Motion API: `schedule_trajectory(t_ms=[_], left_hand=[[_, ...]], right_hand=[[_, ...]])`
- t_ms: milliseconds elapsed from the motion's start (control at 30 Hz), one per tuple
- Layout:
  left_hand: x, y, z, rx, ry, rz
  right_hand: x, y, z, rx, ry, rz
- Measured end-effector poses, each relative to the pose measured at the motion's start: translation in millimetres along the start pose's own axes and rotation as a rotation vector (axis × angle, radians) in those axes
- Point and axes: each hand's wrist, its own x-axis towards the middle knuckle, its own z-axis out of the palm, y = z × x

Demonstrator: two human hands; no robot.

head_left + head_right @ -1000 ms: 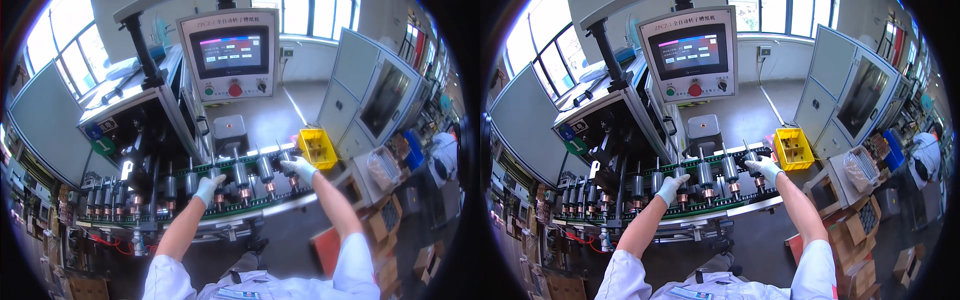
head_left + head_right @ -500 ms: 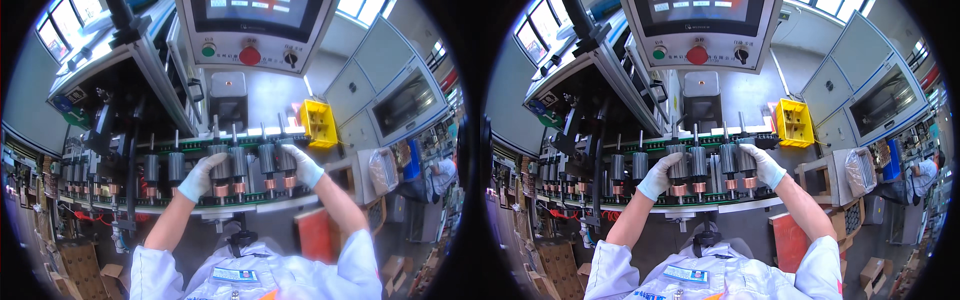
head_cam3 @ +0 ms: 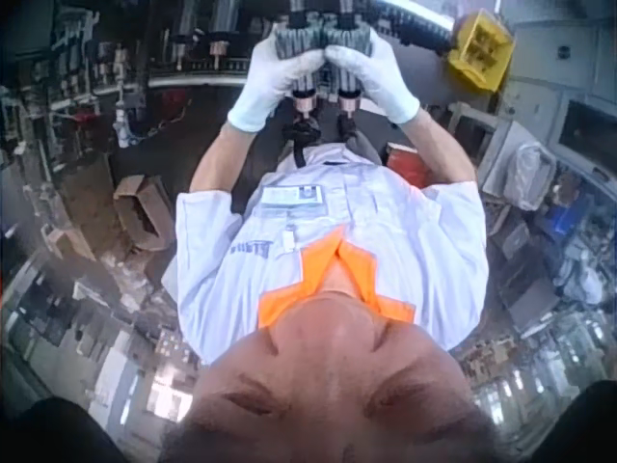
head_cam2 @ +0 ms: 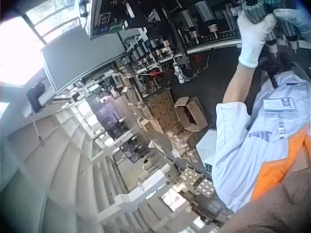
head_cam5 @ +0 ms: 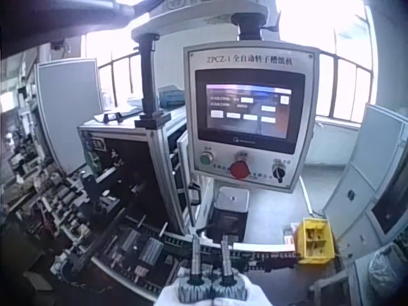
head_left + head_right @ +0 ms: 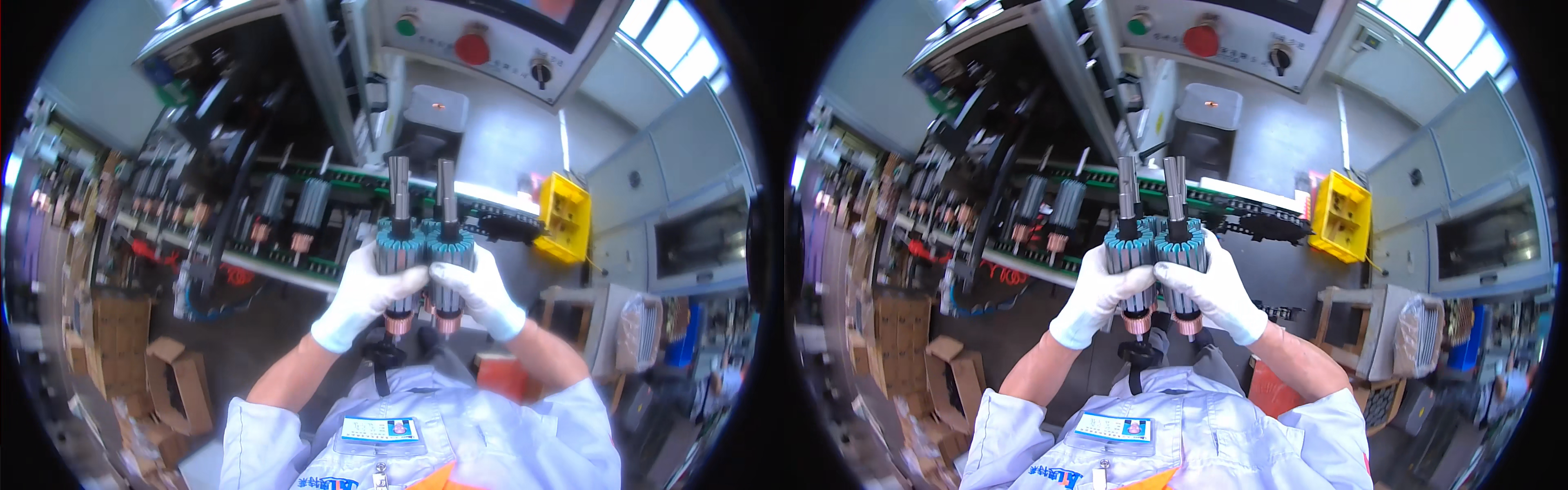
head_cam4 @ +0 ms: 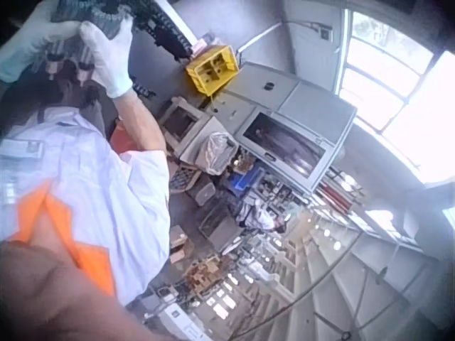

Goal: The person places metal components into a pressing machine, moves finished electrical rotors from a conveyor belt into a storage shelf, and transfers small black gears from a large cardboard box into a smaller container.

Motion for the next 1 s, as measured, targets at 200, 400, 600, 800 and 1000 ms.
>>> schedule_trajectory(t_ms=[200,400,600,800,1000], left_hand=[[-117.3,-7.7,36.5,0.021,0.339,0.176],[-254.0,-33.2,60.6,0.183,0.639,0.297],[-382.7,-100.2,82.4,-0.009,0.825,0.591],[-486.4,-144.1,84.2,-0.095,0.886,0.898],[-608.2,-163.7,81.5,-0.314,1.135,0.889]], right_hand=[[-36.3,7.2,19.0,-0.035,-0.458,-0.033],[-78.7,9.5,58.2,0.074,-0.911,0.375],[-101.6,72.7,123.1,0.117,-1.36,0.426],[-160.9,116.1,231.1,0.082,-1.675,0.448],[-235.4,180.8,345.8,0.035,-1.851,0.567]])
